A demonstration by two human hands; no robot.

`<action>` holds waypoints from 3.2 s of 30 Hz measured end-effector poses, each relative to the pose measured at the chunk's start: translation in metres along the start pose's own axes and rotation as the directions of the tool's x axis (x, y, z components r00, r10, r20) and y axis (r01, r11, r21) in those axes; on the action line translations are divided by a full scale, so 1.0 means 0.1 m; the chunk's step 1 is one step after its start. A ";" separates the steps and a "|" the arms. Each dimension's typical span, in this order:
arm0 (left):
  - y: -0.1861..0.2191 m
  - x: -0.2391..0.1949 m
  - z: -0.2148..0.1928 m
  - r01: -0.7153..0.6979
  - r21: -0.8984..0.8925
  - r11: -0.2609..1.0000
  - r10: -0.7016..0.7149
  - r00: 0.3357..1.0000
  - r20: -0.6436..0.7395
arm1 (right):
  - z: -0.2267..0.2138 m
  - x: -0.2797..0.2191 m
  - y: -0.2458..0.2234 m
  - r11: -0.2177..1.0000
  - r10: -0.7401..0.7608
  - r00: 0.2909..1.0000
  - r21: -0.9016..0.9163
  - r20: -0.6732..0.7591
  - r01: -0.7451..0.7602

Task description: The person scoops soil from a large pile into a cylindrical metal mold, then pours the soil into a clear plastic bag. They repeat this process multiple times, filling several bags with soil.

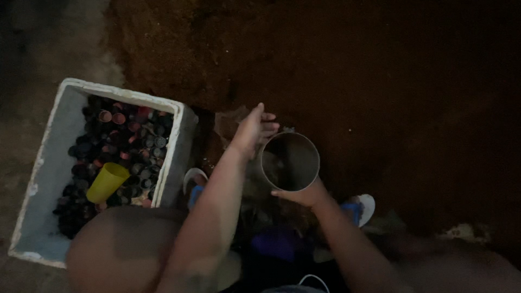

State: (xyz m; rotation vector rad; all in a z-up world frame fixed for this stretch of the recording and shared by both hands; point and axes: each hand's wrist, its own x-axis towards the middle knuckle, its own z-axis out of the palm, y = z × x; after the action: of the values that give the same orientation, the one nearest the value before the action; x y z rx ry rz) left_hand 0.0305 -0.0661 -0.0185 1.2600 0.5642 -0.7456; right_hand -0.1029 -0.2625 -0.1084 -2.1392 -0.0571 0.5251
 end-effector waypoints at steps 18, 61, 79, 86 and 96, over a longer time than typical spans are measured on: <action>-1.70 0.35 -0.06 0.111 0.761 0.639 -0.140 0.990 -0.026 | 0.34 0.11 -0.20 0.741 0.657 0.740 0.062 0.142 -0.669; -0.96 0.05 0.00 -0.203 0.899 0.388 -0.036 0.971 0.235 | -0.25 1.16 -0.08 0.778 0.582 0.804 0.370 -0.122 -0.508; 0.34 -0.71 -0.58 0.060 0.981 0.183 0.190 0.977 -0.096 | -1.53 0.57 -1.61 0.962 0.090 0.996 -0.259 -0.001 -0.087; 0.08 -0.23 -0.84 -0.047 0.960 0.275 0.319 0.947 -0.045 | -1.59 0.77 -2.02 0.799 -0.074 0.969 -0.568 0.236 0.199; 0.11 -0.22 -0.88 -0.173 0.901 0.397 0.502 0.863 -0.055 | -1.49 0.89 -2.37 0.344 -0.036 0.932 -0.871 0.362 0.351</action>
State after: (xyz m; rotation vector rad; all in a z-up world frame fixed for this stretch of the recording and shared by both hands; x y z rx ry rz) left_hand 0.0266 0.0251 -0.0156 2.4499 0.0920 -0.4399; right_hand 0.0719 -0.2176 0.1234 -3.0839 -1.0229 0.7594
